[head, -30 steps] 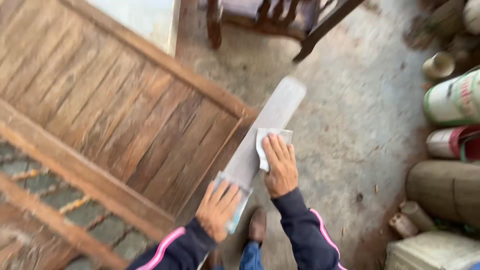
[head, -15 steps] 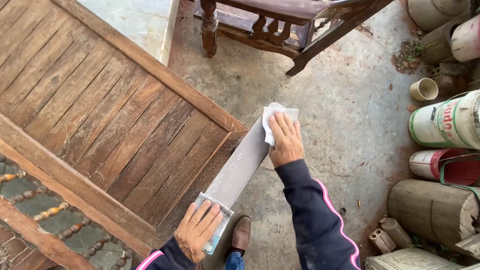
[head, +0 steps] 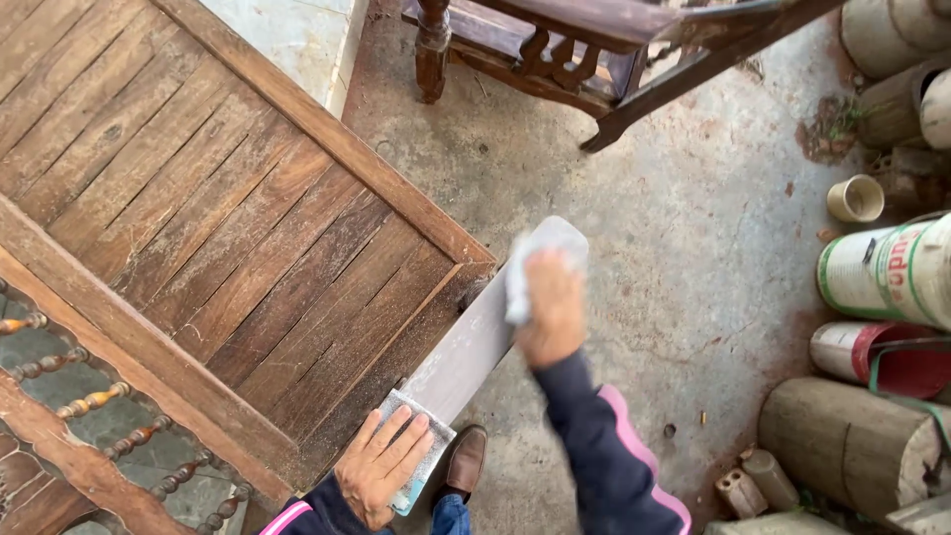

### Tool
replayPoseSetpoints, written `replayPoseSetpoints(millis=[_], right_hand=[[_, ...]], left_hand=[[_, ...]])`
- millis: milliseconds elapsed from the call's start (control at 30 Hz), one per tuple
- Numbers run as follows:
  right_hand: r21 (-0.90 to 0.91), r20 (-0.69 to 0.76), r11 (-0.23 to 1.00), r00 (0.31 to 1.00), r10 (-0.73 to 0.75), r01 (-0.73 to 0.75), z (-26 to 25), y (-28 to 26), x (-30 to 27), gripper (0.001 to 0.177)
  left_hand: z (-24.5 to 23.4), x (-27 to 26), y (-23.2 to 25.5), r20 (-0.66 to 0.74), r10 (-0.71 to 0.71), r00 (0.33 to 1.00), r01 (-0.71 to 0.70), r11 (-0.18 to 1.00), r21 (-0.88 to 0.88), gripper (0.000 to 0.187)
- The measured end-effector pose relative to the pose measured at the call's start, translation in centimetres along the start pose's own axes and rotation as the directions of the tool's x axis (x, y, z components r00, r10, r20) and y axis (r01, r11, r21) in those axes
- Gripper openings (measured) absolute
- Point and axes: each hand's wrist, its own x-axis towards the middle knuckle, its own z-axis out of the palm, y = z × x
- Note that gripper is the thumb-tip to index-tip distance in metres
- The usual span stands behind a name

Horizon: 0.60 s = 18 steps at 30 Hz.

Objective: Sanding and wiping a wooden component of a chair in a workshop setting.

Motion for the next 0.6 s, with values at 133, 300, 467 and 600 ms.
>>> replayPoseSetpoints(millis=[133, 300, 467, 600], right_hand=[[0.157, 0.176, 0.969, 0.96, -0.219, 0.192, 0.2, -5.5, -6.0, 0.059], [-0.084, 0.17, 0.995, 0.985, -0.036, 0.051, -1.3, 4.0, 3.0, 0.054], [-0.041, 0.042, 0.982, 0.982, -0.184, 0.186, 1.6, -3.8, -4.5, 0.054], [0.24, 0.174, 0.913, 0.91, -0.376, 0.331, -1.4, -4.2, -3.0, 0.05]], left_hand=[[0.0, 0.6, -0.1, -0.029, 0.04, 0.999, -0.04, 0.999, 0.006, 0.063], [-0.3, 0.0, 0.3, 0.019, -0.005, 1.0, 0.005, 1.0, 0.008, 0.057], [0.1, 0.5, 0.3, -0.028, 0.015, 0.999, -0.015, 1.0, 0.003, 0.053], [0.0, 0.6, 0.3, -0.047, 0.03, 0.998, -0.029, 1.0, 0.004, 0.052]])
